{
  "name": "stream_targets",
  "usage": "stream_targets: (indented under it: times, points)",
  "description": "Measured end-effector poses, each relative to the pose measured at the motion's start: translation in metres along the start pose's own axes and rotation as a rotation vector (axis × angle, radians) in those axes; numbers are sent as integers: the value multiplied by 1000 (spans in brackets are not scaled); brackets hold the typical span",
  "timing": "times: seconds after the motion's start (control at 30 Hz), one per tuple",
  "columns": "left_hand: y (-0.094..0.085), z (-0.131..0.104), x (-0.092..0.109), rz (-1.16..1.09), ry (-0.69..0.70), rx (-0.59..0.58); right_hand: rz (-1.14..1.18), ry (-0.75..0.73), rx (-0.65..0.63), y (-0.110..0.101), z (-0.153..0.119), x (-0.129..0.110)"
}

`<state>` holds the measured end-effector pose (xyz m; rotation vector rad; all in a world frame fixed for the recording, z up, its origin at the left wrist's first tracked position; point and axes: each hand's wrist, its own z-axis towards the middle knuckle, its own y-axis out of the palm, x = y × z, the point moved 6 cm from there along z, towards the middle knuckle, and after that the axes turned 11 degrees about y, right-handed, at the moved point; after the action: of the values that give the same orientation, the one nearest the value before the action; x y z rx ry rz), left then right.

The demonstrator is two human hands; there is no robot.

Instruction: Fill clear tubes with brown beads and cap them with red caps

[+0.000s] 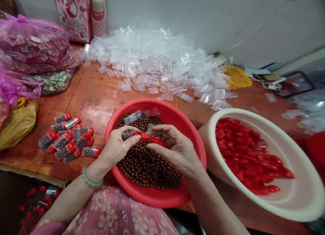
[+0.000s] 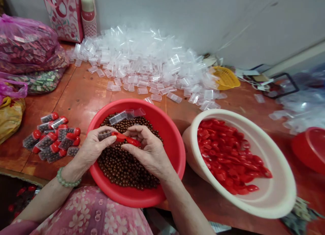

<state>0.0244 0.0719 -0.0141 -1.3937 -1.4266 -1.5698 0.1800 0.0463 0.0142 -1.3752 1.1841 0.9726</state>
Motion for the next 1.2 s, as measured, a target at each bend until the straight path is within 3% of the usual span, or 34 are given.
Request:
stream_targets:
  times: [0.17,0.27,0.4,0.57,0.73,0.87,1.0,1.1,1.2]
  points:
    - [-3,0,-3,48,27,31,250,165,84,-5,3,11]
    - [-2,1,-3,72,43,16,328,160,131,-5,5,12]
    - [3,2,0,70,46,-35,-2,-19,205,-5,6,-3]
    - [4,4,-2,-48,45,-26,-487,-332,12,19,3,-26]
    - [5,6,-5,-156,20,-15,-607,-349,-74,26,-1,-32]
    - [5,5,-4,-214,-16,-38,-516,-303,-97,16,5,-32]
    - [7,2,-6,-278,-76,-90,-249,-115,-13,3,18,-24]
    - [10,2,-8,-303,-92,-126,-59,-8,6,8,26,-19]
    - [14,2,-8,-342,-101,-152,44,-10,-35,21,29,-22]
